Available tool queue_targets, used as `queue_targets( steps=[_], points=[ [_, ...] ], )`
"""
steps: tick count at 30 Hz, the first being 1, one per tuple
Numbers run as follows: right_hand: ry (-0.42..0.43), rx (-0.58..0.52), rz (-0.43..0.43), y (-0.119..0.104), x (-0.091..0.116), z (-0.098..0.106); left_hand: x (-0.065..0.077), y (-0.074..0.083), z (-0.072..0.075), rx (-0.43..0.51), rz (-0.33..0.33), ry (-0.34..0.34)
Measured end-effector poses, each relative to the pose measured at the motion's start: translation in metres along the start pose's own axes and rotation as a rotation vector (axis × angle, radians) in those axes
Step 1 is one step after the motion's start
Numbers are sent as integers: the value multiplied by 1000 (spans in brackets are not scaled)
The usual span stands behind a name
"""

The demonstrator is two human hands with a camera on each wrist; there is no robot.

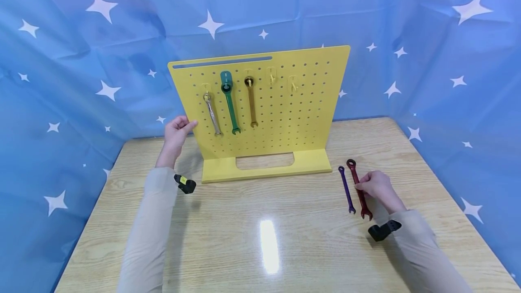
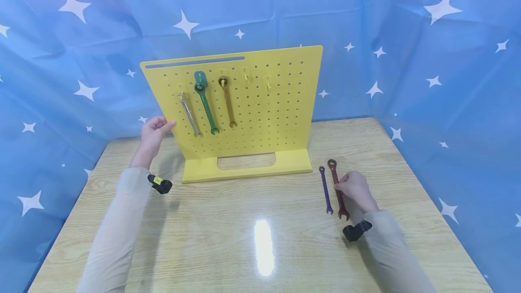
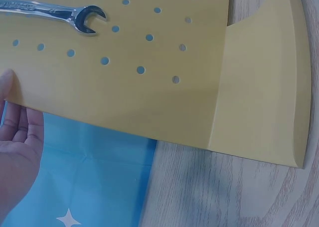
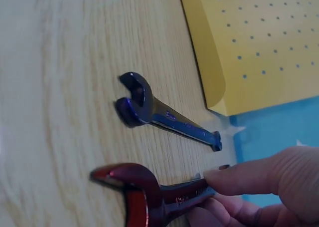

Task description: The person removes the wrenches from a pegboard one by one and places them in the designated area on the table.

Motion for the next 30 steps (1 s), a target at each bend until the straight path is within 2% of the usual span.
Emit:
queue_targets(
  steps=[3, 8, 13, 17, 25, 30],
  points=[
    [0, -8, -2, 0, 0, 0, 0, -1, 1, -6, 11, 9],
    [7, -86, -1, 2, 2, -1, 0, -2, 1, -25, 21, 4],
    [72, -94, 42, -6, 3, 4, 0, -2, 1, -43, 21, -7],
    [106, -108, 91, -23, 1, 8, 0, -1, 1, -42, 15, -6],
    [114, -209, 195, -68, -2, 13, -2, -1, 1, -37, 15, -1],
    [99, -280, 228, -94, -2, 9, -1, 0, 0, -31, 14, 1]
  ],
)
Point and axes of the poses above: each hand's wrist, its own x-axis away from the middle knuckle, its own z-axis out of the back of the hand, y = z × x, the point moved 9 cm from there along -x, towards the middle knuckle, and after that the axes turned 6 degrees about -x, right-handed, at the moved point
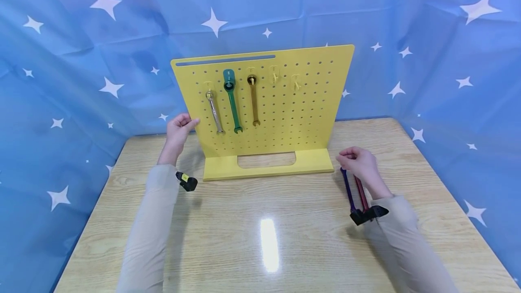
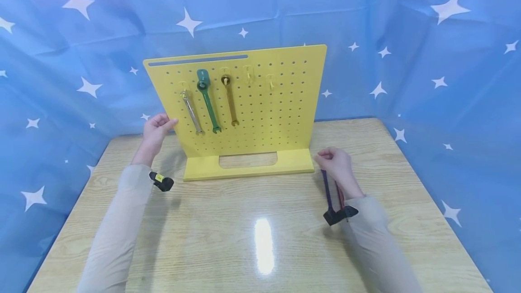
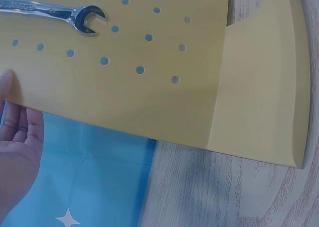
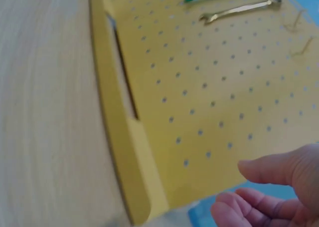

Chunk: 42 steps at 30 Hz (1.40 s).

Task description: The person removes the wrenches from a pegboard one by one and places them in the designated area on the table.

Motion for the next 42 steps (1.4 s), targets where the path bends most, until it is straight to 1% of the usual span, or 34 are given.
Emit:
queue_targets(
  steps=[6, 10, 16, 23, 28, 34, 42],
  points=[
    [-15, -148, 9, -22, -11, -15, -1, -1, 0, 1, -4, 3],
    [-30, -195, 27, -38, -18, -27, -1, -2, 0, 8, -8, 5],
    [-47, -211, 42, -57, -28, -45, -2, -2, 0, 1, -11, 13],
    [-62, -247, 82, -81, -35, -63, -2, -2, -1, 8, -5, 5],
    [-78, -280, 122, -102, -38, -76, -4, -4, 0, 26, 6, 5],
    [-74, -315, 167, -129, -41, -89, -5, -4, 0, 54, 6, -4],
    [-56, -351, 231, -155, -50, -112, -3, -2, 1, 35, -8, 27]
  ],
)
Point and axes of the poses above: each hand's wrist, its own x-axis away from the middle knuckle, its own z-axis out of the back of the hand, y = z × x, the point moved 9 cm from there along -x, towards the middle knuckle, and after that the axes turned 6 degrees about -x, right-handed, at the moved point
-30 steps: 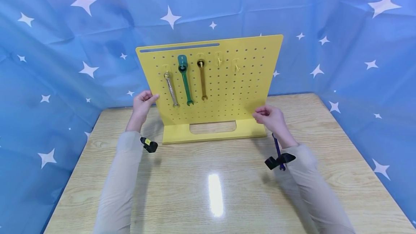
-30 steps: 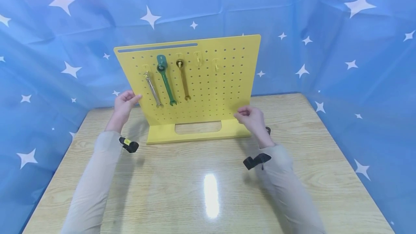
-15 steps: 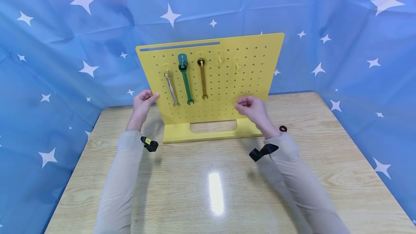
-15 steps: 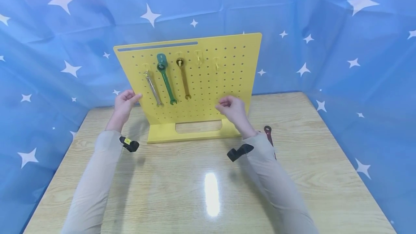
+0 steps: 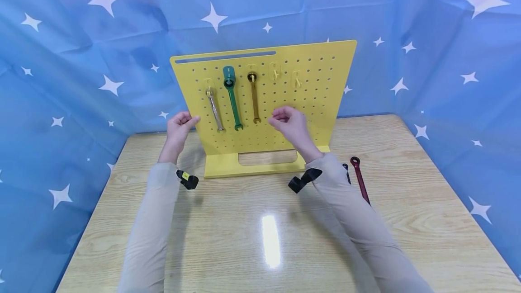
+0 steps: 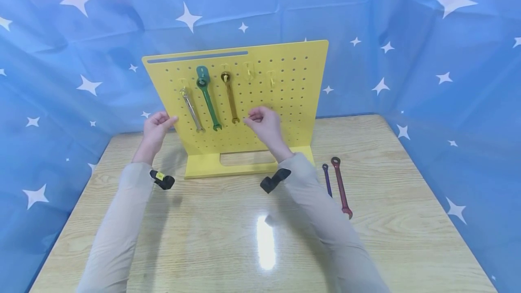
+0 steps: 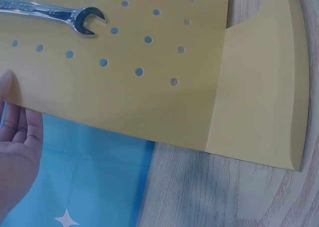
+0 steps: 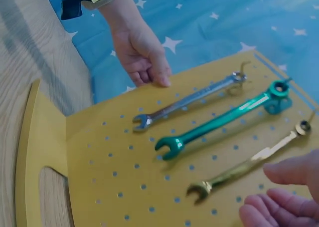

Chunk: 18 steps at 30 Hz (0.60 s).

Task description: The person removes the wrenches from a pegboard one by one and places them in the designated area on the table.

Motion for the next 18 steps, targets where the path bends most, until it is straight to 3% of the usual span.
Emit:
queue_targets(
  steps=[10, 18],
  points=[
    [87, -57, 76, -8, -15, -21, -1, -3, 0, -4, 13, -1],
    [268, -73, 214, -17, -18, -30, -1, -1, 0, -7, 13, -2]
  ],
)
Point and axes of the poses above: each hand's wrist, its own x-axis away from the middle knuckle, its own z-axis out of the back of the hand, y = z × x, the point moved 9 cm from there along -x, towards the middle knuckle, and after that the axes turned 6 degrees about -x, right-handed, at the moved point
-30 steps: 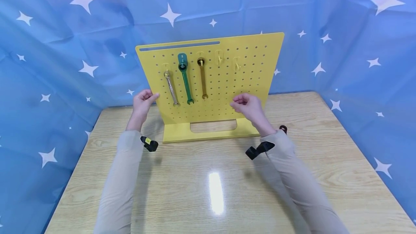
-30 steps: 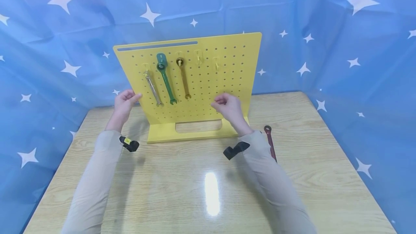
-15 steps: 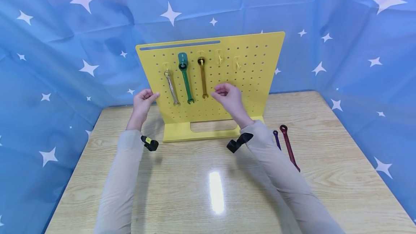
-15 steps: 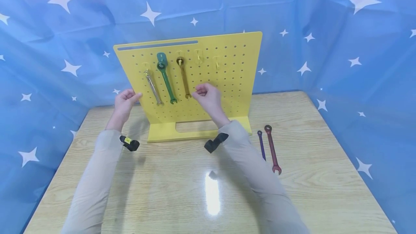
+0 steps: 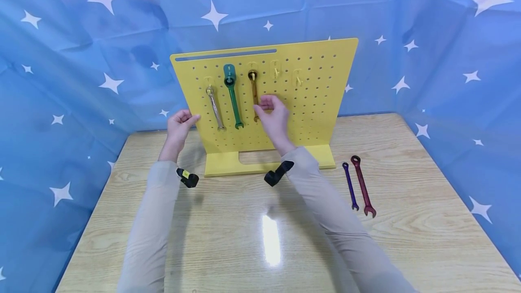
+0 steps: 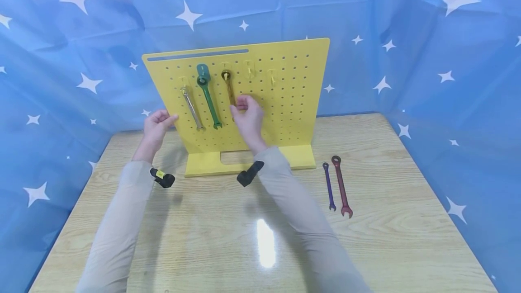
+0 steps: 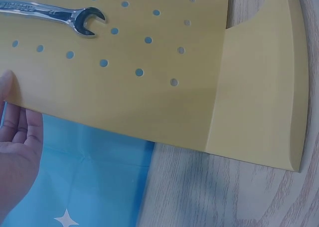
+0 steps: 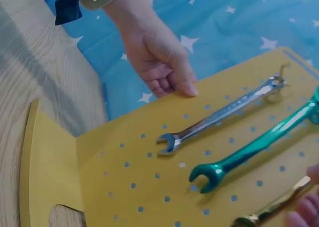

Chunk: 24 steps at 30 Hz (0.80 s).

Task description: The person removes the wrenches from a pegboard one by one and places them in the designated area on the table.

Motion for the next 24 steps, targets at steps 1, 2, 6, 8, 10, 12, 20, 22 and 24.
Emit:
queue_targets(
  steps=[1, 2, 6, 8, 10, 12, 20, 22, 24],
  points=[
    [21, 0, 22, -2, 0, -1, 0, 0, 0, 2, -2, 0],
    [41, 1, 41, -3, 0, -2, 0, 1, 0, 4, -4, -1],
    [104, -12, 73, -6, 0, -7, 1, 2, -1, 6, -6, -8],
    [127, -22, 76, -5, 0, -9, 1, 3, -1, 7, -7, -12],
    [146, -17, 80, -5, -1, -11, 1, 3, -1, 3, -9, -15],
    [168, 1, 86, -6, -1, -13, 2, 4, -1, 8, -9, -11],
    [250, 80, 143, -11, 0, -15, 1, 3, -1, 18, -11, -2],
    [264, 94, 145, -11, 1, -15, 1, 3, -1, 13, -11, -1],
    [274, 105, 147, -11, 1, -15, 2, 3, -1, 11, -11, 1]
  ],
)
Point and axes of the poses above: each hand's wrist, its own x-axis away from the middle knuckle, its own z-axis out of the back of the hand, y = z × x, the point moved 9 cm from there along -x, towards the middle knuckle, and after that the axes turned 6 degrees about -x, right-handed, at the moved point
